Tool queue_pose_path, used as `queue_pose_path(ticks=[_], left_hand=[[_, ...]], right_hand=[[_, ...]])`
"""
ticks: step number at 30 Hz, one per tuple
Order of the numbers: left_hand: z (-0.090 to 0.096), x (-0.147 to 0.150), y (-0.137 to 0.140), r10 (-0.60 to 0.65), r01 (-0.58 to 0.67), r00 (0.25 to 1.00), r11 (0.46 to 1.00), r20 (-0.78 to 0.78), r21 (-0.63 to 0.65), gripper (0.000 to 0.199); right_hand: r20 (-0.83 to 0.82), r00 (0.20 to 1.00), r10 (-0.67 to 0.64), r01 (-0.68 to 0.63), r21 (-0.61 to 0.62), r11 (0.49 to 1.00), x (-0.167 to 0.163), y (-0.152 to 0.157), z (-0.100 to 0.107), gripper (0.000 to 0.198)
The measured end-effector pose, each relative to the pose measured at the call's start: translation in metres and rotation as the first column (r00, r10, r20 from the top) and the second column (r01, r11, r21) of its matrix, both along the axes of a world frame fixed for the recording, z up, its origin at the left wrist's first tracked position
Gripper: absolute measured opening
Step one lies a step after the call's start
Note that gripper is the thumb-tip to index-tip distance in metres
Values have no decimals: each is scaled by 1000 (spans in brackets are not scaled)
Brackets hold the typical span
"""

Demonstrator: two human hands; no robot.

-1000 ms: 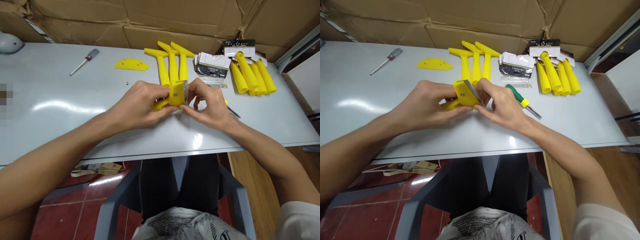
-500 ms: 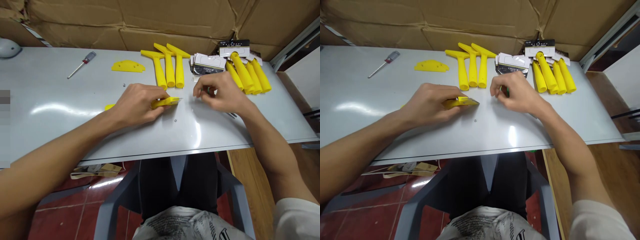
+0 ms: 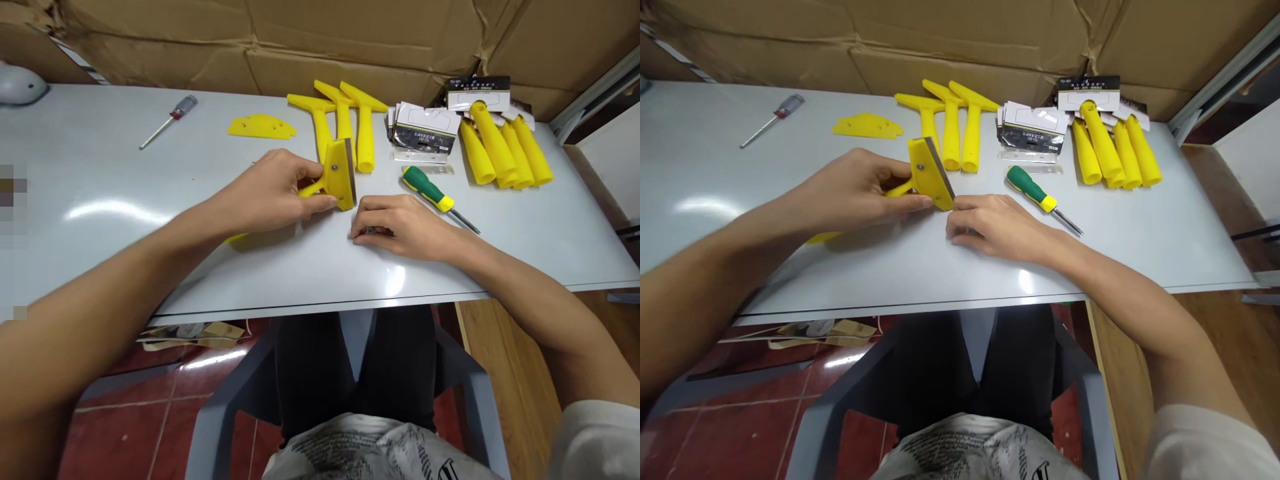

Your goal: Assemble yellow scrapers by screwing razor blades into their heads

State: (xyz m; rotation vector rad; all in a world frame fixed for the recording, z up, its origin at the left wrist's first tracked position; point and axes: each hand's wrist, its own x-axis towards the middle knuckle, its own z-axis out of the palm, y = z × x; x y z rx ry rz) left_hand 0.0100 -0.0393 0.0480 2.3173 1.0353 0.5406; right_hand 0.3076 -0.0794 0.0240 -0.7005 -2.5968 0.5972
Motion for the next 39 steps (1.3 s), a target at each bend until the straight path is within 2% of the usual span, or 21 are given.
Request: queue_pose_path(ticks=[2, 6, 8, 11, 14, 19, 22, 28, 36, 39], left_hand=[[6, 1, -2, 16, -20, 999, 989, -27, -148, 30], [17, 11, -13, 56, -65, 998, 924, -36, -378, 38], [20, 18, -19, 55, -52, 998, 882, -8, -468, 41], [23, 24, -25, 57, -40, 998, 838, 14, -545, 49], [21, 26, -27, 56, -32, 998, 845, 29, -534, 52], [13, 23, -26, -21, 78, 991, 891, 131, -448, 38], [11, 21, -25, -61, 113, 988, 912, 141, -395, 38], [12, 20, -26, -41, 90, 991, 910, 129, -405, 41], [17, 23, -29, 28, 37, 991, 879, 127, -476, 33], [16, 23, -29, 10, 54, 989, 900, 146, -432, 32]], right_hand=[[-47, 999, 7, -4, 55, 998, 1, 2, -2, 21], [-263, 964, 24, 38, 229, 973, 0, 4, -6, 19], [-333, 943, 13, 95, 303, 948, -1, 5, -6, 18], [-351, 936, -34, 162, 342, 926, -2, 5, -5, 20], [-357, 932, -53, 181, 335, 925, -3, 5, -4, 20], [-303, 948, -102, 187, 268, 945, -2, 5, -2, 22], [-297, 948, -117, 189, 226, 956, -2, 5, 0, 22], [-363, 928, -84, 172, 217, 961, -1, 3, 3, 24], [-323, 932, -162, 222, 159, 962, 0, 0, 6, 55], [-330, 929, -170, 227, 143, 963, 0, 1, 7, 59]])
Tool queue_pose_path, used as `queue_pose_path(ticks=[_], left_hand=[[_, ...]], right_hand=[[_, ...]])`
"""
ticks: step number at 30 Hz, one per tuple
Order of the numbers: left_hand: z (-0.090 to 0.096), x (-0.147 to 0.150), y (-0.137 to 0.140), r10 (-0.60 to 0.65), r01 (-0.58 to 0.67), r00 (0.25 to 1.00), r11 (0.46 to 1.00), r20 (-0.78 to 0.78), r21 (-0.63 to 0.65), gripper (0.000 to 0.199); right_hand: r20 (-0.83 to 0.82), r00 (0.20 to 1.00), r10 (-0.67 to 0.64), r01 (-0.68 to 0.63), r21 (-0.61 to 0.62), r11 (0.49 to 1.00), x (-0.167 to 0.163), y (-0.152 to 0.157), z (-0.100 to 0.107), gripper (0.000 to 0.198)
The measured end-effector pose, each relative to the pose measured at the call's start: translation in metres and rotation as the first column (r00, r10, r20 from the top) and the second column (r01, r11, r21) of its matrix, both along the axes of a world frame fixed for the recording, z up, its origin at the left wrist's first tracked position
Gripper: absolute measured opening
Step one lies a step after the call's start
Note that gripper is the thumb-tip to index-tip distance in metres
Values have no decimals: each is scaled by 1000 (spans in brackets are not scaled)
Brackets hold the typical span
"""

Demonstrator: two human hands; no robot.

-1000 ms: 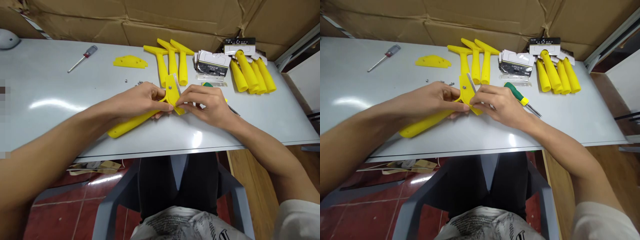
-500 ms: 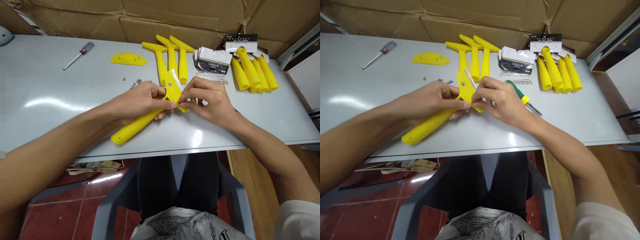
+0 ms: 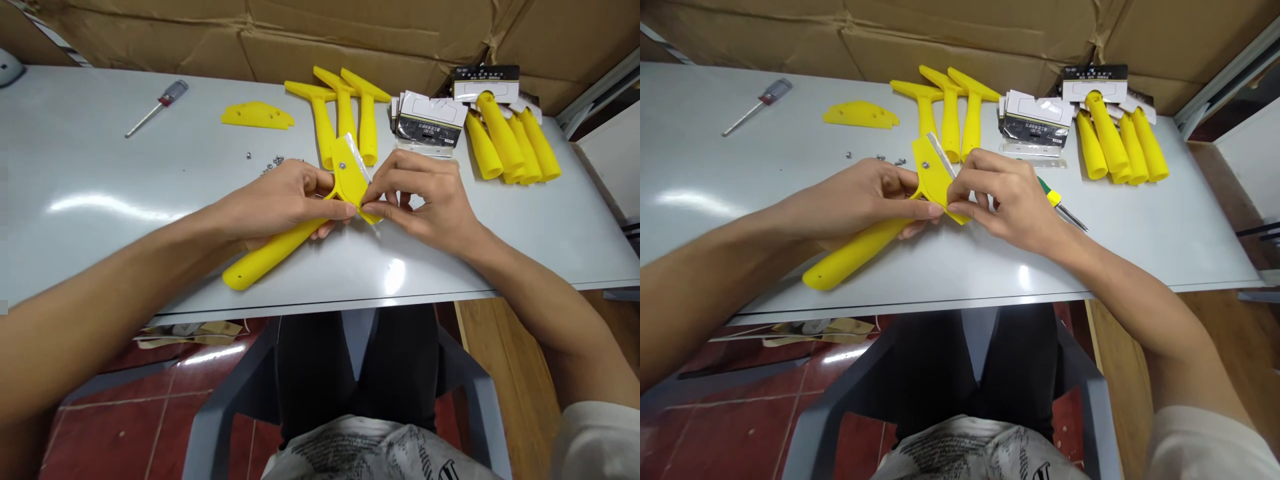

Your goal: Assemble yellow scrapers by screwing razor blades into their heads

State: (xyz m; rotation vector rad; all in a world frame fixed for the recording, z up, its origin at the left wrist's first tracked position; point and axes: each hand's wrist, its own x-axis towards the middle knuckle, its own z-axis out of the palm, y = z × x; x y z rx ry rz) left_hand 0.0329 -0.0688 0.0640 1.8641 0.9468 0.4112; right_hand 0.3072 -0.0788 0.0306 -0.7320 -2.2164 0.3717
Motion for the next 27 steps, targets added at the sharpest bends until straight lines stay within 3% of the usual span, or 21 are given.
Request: queue_pose_path(ticks=[5, 8, 11, 16, 21, 25, 27], left_hand=[[0, 1, -1, -8, 8, 1000, 999, 1, 32, 33], [4, 2, -1, 11, -10, 1000, 998, -15, 54, 33], [6, -1, 0, 21, -19, 1000, 993, -14, 121, 28], [2, -8, 4, -30, 45, 998, 958, -58, 283, 31], [2, -8, 7, -72, 84, 996, 955, -52, 284, 36], [0, -8, 5, -55, 75, 996, 948, -75, 308, 32], [-6, -8, 3, -23, 53, 996, 920, -83, 388, 31]], right_hand=[[-33, 999, 1, -3, -63, 998, -1, -3, 3, 54], [-35, 997, -71, 62, -218, 974, -1, -3, 4, 51], [-113, 984, -140, 88, -375, 923, -2, 0, 2, 67], [-169, 983, -64, -29, -498, 866, -4, 2, 4, 73], [-203, 979, -6, -117, -588, 800, -4, 2, 9, 72], [-184, 983, -28, -79, -546, 834, -4, 2, 8, 72], [-163, 986, -43, -45, -499, 866, -5, 1, 7, 72]])
